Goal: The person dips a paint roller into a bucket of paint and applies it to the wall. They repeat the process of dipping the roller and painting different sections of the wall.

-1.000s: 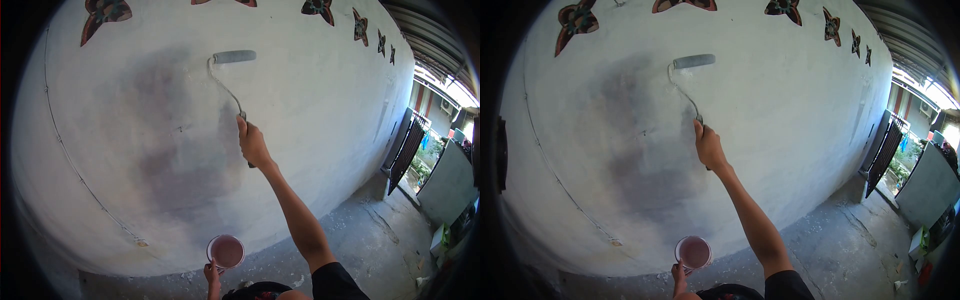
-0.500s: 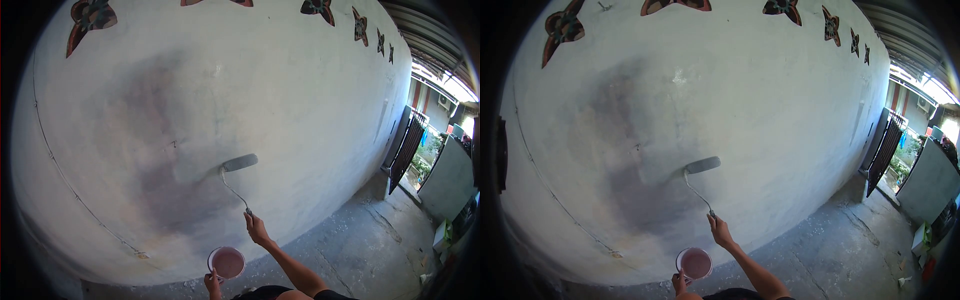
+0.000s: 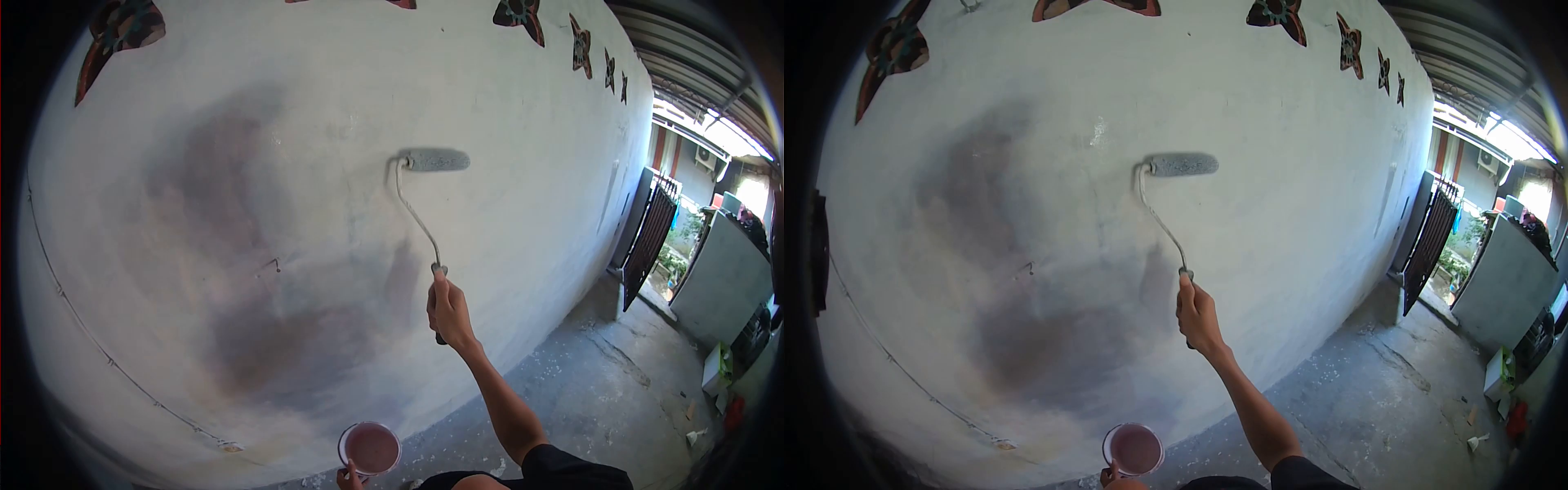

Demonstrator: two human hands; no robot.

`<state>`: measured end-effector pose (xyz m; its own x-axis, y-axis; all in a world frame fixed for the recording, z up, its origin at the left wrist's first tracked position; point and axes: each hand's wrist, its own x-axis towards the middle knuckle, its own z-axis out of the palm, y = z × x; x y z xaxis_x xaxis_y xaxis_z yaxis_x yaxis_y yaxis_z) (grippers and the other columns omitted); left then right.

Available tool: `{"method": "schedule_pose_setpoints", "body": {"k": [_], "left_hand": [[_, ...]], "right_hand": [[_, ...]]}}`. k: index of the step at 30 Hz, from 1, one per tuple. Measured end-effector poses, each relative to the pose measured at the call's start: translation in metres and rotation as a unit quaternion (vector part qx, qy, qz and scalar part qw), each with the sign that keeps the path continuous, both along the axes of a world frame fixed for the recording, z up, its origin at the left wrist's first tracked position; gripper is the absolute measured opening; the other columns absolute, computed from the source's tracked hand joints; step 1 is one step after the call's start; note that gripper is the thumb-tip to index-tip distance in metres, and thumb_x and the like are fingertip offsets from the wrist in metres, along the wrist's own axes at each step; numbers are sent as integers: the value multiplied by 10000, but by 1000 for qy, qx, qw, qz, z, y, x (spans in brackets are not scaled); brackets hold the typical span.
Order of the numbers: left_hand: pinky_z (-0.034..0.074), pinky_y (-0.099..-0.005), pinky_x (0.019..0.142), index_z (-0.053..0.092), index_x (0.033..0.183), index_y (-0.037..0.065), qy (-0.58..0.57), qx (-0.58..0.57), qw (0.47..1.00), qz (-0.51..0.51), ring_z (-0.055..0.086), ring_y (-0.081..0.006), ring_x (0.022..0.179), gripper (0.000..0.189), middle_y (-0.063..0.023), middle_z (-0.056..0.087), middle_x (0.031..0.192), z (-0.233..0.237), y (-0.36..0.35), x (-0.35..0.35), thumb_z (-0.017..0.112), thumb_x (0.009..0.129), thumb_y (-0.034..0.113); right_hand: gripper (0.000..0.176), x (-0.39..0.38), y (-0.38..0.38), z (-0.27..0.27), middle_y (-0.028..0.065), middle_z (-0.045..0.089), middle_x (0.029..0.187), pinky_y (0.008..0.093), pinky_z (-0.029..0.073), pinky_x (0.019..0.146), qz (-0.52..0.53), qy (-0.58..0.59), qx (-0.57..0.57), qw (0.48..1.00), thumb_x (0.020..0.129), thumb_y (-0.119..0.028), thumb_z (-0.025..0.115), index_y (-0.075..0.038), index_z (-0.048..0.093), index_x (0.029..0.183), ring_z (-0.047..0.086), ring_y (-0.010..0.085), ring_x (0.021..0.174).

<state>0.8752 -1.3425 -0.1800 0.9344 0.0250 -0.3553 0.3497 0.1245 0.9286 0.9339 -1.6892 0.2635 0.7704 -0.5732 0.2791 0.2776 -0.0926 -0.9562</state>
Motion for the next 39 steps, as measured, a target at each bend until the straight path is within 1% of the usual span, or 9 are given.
{"method": "schedule_pose_setpoints", "body": {"k": [12,14,15,17,23,24,27,33,39], "left_hand": [[483,-275,526,589,917,23,27,73,997,-23,588,-127,589,530,-39,603,720,-4,-20,20,644,898,550],[498,-280,545,597,972,25,-217,465,851,-106,602,-134,604,513,-47,610,746,-97,-37,25,638,909,532],[498,-280,545,597,972,25,-213,469,851,-100,602,-134,604,513,-47,610,746,-57,-26,14,638,909,532],[515,-297,558,595,1027,21,-5,74,997,-26,622,-153,644,514,-61,618,801,-2,-23,-4,632,918,521],[521,-315,553,571,1009,3,-16,70,994,82,602,-164,684,530,-77,600,846,17,-59,-54,627,921,523],[521,-315,553,571,1009,3,-18,68,993,91,602,-164,684,530,-77,600,846,13,-66,-62,627,921,523],[514,-310,547,560,989,7,28,50,990,130,573,-156,664,514,-64,569,810,12,-91,-87,635,920,511],[512,-305,564,557,1004,-2,-22,4,984,179,563,-157,695,480,-70,562,840,-7,-124,-146,631,939,468],[537,-329,615,558,1088,-22,-29,44,974,219,599,-177,756,498,-96,590,922,-41,-131,-200,636,941,447]], "right_hand": [[597,-11,0,-225,-10,425,472,276,337,398,4,90,-39,995,1045,-486,307,-95,429,611,406,94,398],[597,-9,-1,-218,-9,428,477,278,337,399,15,83,-30,996,1044,-493,310,-93,433,618,409,95,400],[597,-7,-3,-216,-7,432,482,280,337,400,23,80,-22,996,1042,-501,312,-92,436,626,411,96,402],[597,7,-13,-182,-8,425,485,279,334,402,0,36,-70,997,1042,-511,320,-85,435,640,414,99,407],[498,24,-43,-54,37,404,535,361,369,487,73,-2,-41,997,1049,-411,392,-19,451,748,419,144,501],[487,28,-48,-65,79,434,534,395,384,499,63,18,-62,996,1043,-403,418,2,477,778,425,200,487],[531,18,-47,-114,49,471,515,344,400,463,13,-24,-139,990,1042,-439,392,-33,480,710,480,156,453],[516,-40,-46,-226,99,474,522,377,420,499,65,79,-125,987,1033,-424,415,-4,510,750,523,197,483],[542,-47,-59,-173,27,500,535,307,402,440,166,99,-52,980,1018,-483,441,-36,511,719,501,121,447]]}}
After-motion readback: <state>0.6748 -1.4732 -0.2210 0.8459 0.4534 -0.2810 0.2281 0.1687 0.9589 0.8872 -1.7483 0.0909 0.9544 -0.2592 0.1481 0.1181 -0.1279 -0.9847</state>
